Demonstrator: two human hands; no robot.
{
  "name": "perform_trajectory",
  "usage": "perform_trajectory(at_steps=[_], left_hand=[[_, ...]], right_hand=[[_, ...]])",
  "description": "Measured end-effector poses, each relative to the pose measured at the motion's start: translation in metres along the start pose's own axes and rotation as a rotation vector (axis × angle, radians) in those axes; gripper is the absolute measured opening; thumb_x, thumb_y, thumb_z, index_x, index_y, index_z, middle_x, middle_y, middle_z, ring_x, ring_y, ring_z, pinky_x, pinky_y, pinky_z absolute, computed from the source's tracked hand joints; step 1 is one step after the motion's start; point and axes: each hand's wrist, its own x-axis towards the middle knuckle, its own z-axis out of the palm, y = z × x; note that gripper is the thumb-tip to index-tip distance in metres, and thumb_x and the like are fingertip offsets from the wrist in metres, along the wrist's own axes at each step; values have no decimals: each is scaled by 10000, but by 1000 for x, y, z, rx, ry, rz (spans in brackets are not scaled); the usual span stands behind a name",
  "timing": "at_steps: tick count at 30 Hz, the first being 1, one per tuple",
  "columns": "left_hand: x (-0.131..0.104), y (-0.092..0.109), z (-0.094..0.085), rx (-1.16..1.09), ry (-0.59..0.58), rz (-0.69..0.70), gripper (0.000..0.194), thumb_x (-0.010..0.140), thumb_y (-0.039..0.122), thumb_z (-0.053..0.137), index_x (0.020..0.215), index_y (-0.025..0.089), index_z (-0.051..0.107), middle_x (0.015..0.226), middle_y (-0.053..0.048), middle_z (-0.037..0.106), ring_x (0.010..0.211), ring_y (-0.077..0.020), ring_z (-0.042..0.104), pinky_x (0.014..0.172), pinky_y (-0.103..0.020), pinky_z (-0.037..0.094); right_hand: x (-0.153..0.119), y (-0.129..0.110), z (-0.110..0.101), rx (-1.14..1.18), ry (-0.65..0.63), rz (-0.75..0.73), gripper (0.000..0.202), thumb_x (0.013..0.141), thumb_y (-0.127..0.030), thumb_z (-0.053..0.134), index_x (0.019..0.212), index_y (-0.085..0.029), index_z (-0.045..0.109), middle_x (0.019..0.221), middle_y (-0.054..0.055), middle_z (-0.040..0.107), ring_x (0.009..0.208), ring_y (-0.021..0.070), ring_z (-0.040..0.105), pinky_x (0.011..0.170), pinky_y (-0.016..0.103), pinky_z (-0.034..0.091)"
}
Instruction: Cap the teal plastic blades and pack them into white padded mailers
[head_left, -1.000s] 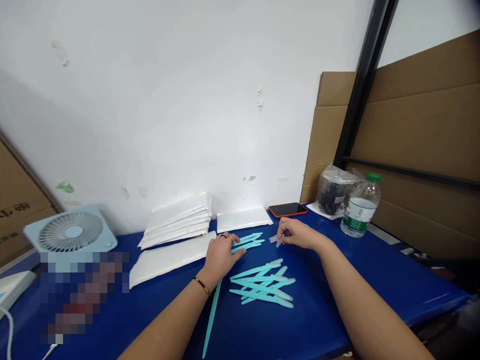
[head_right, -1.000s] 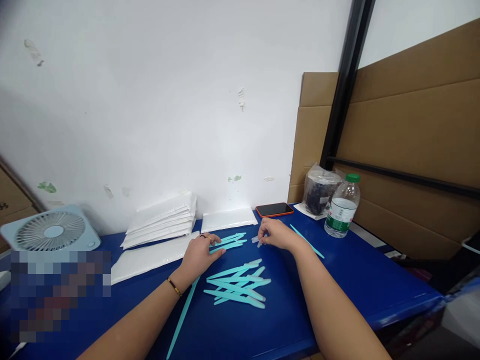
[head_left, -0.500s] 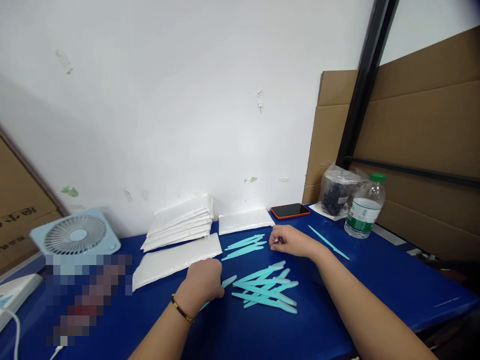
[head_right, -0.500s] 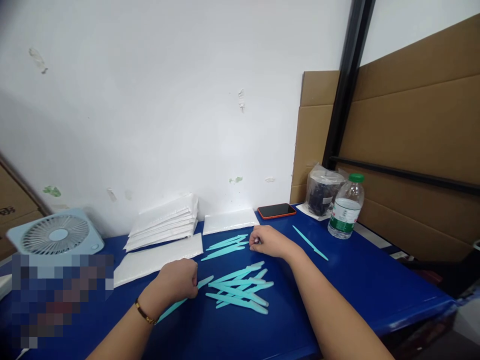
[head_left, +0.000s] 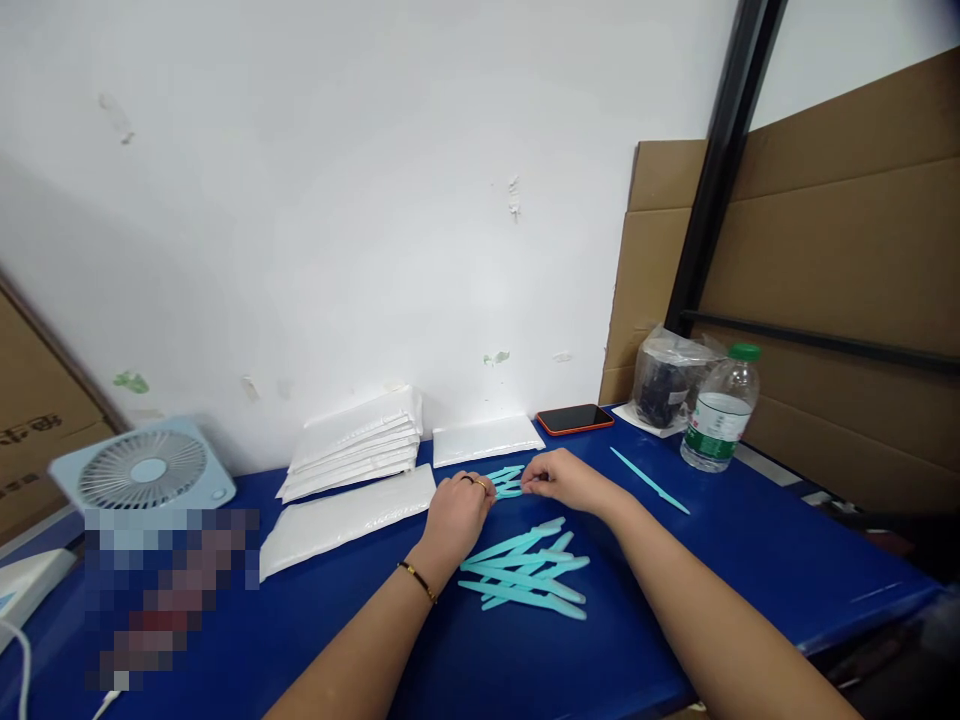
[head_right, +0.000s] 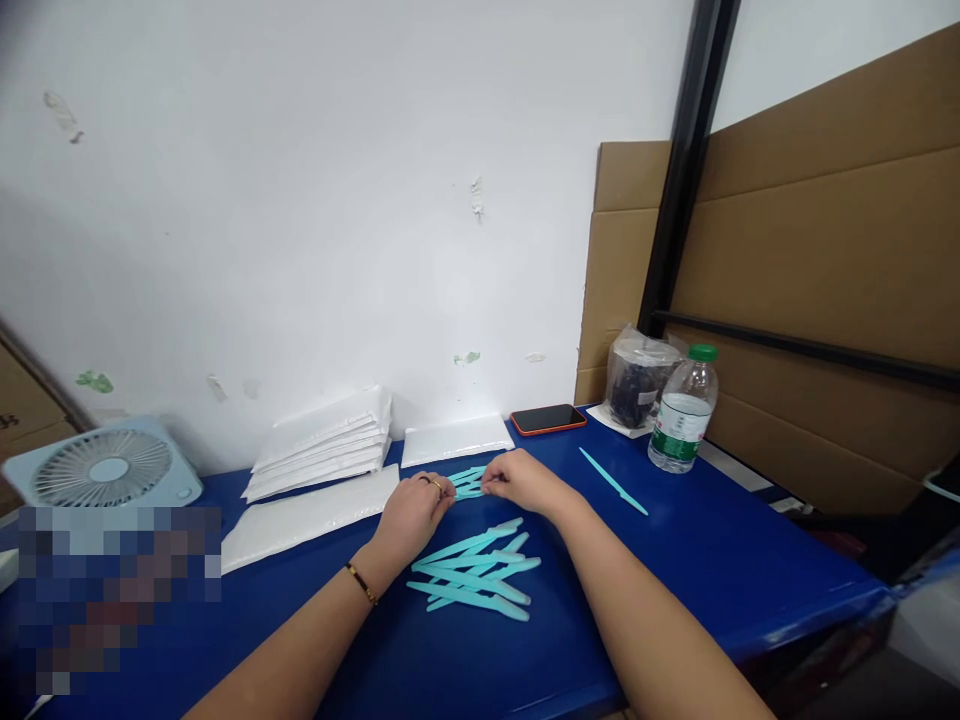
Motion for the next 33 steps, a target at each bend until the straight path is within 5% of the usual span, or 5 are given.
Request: perform_trajectory(at_steps=[6, 15, 23, 26, 33], left_hand=[[-4, -9, 6, -163, 84, 1, 205, 840, 327, 475, 963, 217, 597, 967, -36, 598, 896, -182, 531, 768, -287, 391], [-15, -5, 4, -328, -174, 138, 185, 772, 391, 554, 733, 219, 610, 704, 35, 611, 635, -107, 526, 566, -220, 344], [-8, -18, 0, -135, 49, -33, 211, 765, 399, 570, 903, 246, 615, 937, -15, 612, 954, -209, 512, 781, -313, 363], [-7, -23, 5, -91, 93, -46, 425, 735, 458, 599, 1118, 282, 540, 1118, -28, 555, 1106, -242, 432, 888, -356, 328], [-5, -24, 7, -129, 92, -33, 276, 840, 353, 498, 1096, 287, 573, 1113, -10, 584, 1059, -204, 476, 868, -341, 321]], right_hand=[[-15, 10, -24, -13, -86, -27, 218, 689, -378, 659, 798, -192, 692, 824, 27, 594, 700, 131, 547, 599, 211, 409], [-10, -1, -1, -64, -315, -90, 166, 661, -328, 672, 704, -168, 675, 735, 3, 565, 594, 98, 499, 512, 198, 358], [-17, 20, -28, -146, -86, 103, 153, 642, -309, 693, 718, -179, 666, 806, 26, 572, 705, 148, 534, 587, 223, 383], [-16, 17, -24, -101, -164, 47, 215, 625, -336, 709, 776, -187, 676, 827, 19, 561, 719, 143, 535, 599, 218, 389], [-10, 7, -5, -83, -311, -51, 164, 653, -301, 693, 737, -165, 658, 801, 9, 528, 670, 112, 499, 570, 204, 374]])
